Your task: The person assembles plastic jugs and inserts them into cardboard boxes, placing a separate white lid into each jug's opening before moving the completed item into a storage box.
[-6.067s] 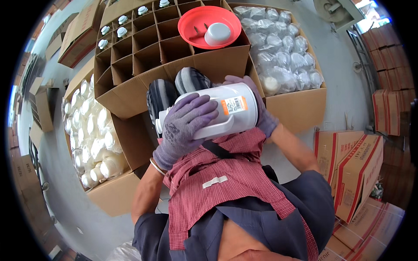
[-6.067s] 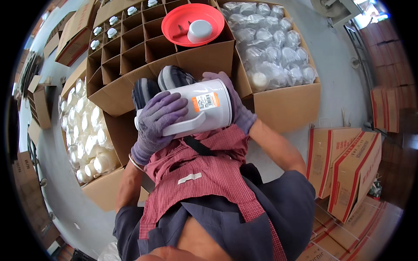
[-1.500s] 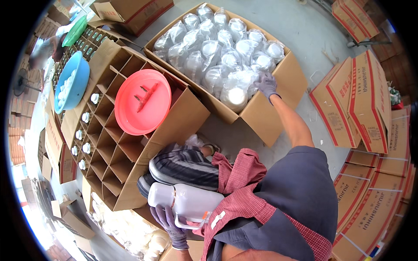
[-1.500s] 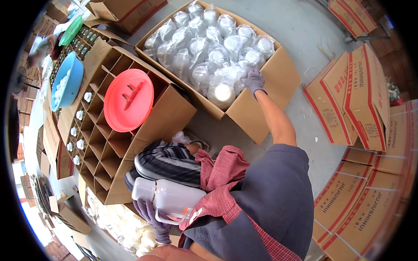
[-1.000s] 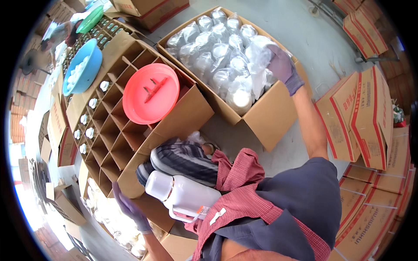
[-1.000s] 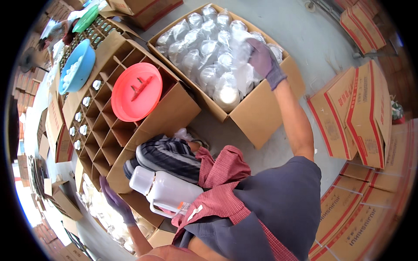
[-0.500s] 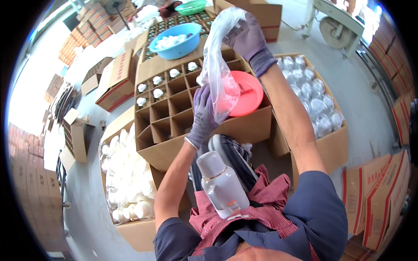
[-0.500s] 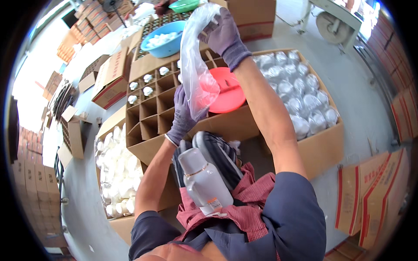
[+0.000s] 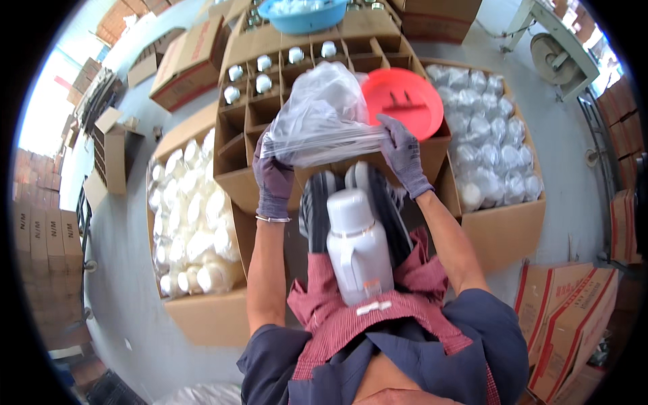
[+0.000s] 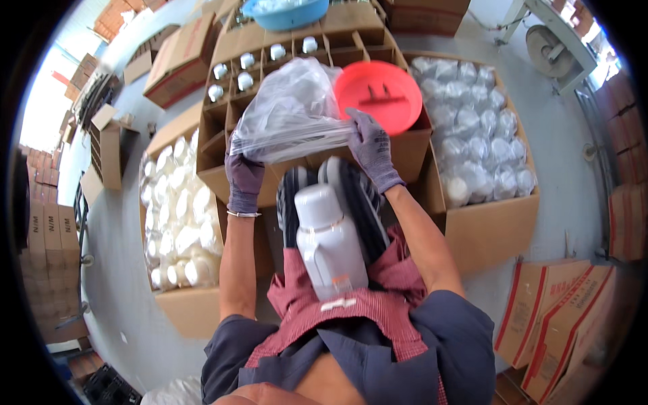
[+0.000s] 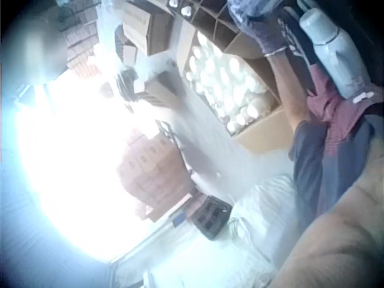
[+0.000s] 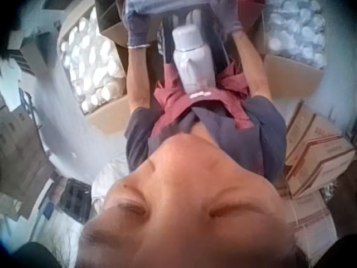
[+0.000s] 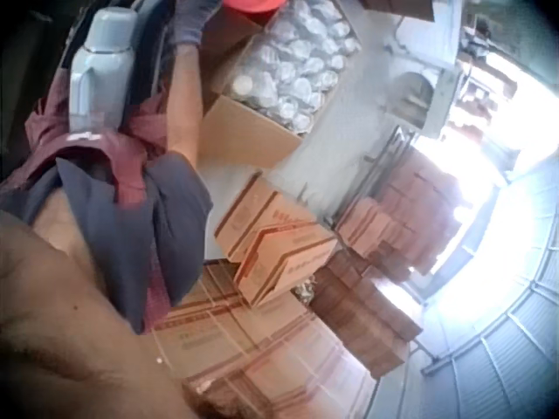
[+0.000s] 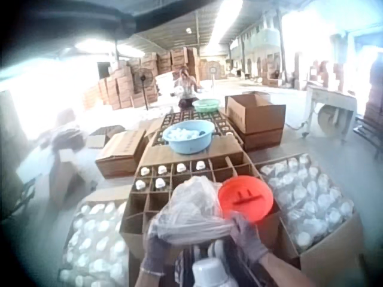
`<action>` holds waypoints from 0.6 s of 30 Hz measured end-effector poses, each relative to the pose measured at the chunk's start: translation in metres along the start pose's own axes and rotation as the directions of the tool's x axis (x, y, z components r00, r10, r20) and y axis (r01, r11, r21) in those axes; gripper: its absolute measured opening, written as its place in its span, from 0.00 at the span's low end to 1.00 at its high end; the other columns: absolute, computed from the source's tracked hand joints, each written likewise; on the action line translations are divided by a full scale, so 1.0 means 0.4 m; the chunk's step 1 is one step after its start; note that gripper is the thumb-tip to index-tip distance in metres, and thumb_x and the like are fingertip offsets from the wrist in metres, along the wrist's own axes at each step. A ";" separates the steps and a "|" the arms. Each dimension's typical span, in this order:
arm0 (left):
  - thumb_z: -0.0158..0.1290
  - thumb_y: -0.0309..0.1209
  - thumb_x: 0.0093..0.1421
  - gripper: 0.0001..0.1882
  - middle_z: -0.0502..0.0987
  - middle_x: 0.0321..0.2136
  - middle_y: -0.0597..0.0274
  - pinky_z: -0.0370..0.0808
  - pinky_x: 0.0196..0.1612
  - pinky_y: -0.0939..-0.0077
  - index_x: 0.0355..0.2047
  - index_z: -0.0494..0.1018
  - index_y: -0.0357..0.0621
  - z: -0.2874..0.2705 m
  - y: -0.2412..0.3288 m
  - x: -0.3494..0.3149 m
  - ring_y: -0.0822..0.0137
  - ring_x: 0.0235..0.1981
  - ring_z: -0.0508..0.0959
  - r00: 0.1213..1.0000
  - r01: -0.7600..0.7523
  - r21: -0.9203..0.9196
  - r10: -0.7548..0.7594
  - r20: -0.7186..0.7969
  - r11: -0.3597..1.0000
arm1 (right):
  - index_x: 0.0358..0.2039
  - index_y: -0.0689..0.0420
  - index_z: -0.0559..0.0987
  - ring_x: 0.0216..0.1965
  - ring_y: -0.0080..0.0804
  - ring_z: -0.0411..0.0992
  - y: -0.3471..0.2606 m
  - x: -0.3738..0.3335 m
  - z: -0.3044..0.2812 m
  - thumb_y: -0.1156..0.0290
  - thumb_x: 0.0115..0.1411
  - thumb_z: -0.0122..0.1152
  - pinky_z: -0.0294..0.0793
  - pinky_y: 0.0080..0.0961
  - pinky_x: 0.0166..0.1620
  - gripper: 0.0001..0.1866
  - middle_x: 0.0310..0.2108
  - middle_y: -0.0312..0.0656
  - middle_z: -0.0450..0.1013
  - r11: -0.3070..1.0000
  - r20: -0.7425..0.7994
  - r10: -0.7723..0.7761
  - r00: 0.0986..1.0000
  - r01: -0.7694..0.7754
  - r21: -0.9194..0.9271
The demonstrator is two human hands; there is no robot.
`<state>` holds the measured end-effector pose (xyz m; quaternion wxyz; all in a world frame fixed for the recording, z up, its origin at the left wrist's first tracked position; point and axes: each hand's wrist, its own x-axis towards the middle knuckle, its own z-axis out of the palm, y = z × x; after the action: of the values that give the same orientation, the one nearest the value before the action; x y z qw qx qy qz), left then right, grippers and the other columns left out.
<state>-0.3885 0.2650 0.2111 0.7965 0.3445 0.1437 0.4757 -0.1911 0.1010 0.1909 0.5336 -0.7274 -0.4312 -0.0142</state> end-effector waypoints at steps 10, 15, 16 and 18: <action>0.41 0.42 0.67 0.24 0.78 0.33 0.48 0.75 0.32 0.67 0.47 0.73 0.31 -0.091 0.039 -0.423 0.56 0.28 0.79 0.903 -0.365 0.859 -0.088 0.420 0.360 | 0.37 0.62 0.72 0.50 0.47 0.68 -0.070 -0.388 -0.094 0.69 0.57 0.56 0.65 0.39 0.57 0.10 0.44 0.49 0.70 0.988 0.121 -0.151 0.981 0.151 0.006; 0.48 0.37 0.57 0.21 0.75 0.43 0.46 0.69 0.54 0.57 0.47 0.73 0.37 -0.112 0.096 -0.587 0.49 0.47 0.75 0.618 -0.717 0.677 -0.299 0.728 0.167 | 0.35 0.56 0.73 0.52 0.44 0.67 -0.055 -0.510 -0.226 0.67 0.52 0.58 0.64 0.50 0.59 0.11 0.45 0.47 0.69 0.860 0.493 -0.410 0.768 0.505 -0.072; 0.49 0.36 0.55 0.21 0.75 0.44 0.47 0.69 0.55 0.57 0.47 0.73 0.38 -0.160 0.091 -0.631 0.50 0.48 0.75 0.590 -0.705 0.682 -0.373 0.716 0.194 | 0.35 0.55 0.73 0.52 0.44 0.67 -0.058 -0.535 -0.251 0.67 0.50 0.58 0.64 0.51 0.59 0.11 0.45 0.46 0.69 0.830 0.585 -0.435 0.684 0.556 -0.033; 0.52 0.33 0.53 0.22 0.75 0.45 0.50 0.69 0.56 0.58 0.49 0.73 0.41 -0.216 0.095 -0.668 0.52 0.48 0.75 0.524 -0.686 0.692 -0.509 0.683 0.223 | 0.34 0.54 0.74 0.52 0.43 0.67 -0.016 -0.642 -0.297 0.67 0.49 0.57 0.64 0.50 0.60 0.11 0.45 0.45 0.69 0.810 0.684 -0.477 0.552 0.578 0.099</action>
<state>-0.5970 0.0835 0.1485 0.3118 0.9450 -0.0263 0.0948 -0.3043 -0.1494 0.1236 0.2563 -0.5512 -0.7914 0.0639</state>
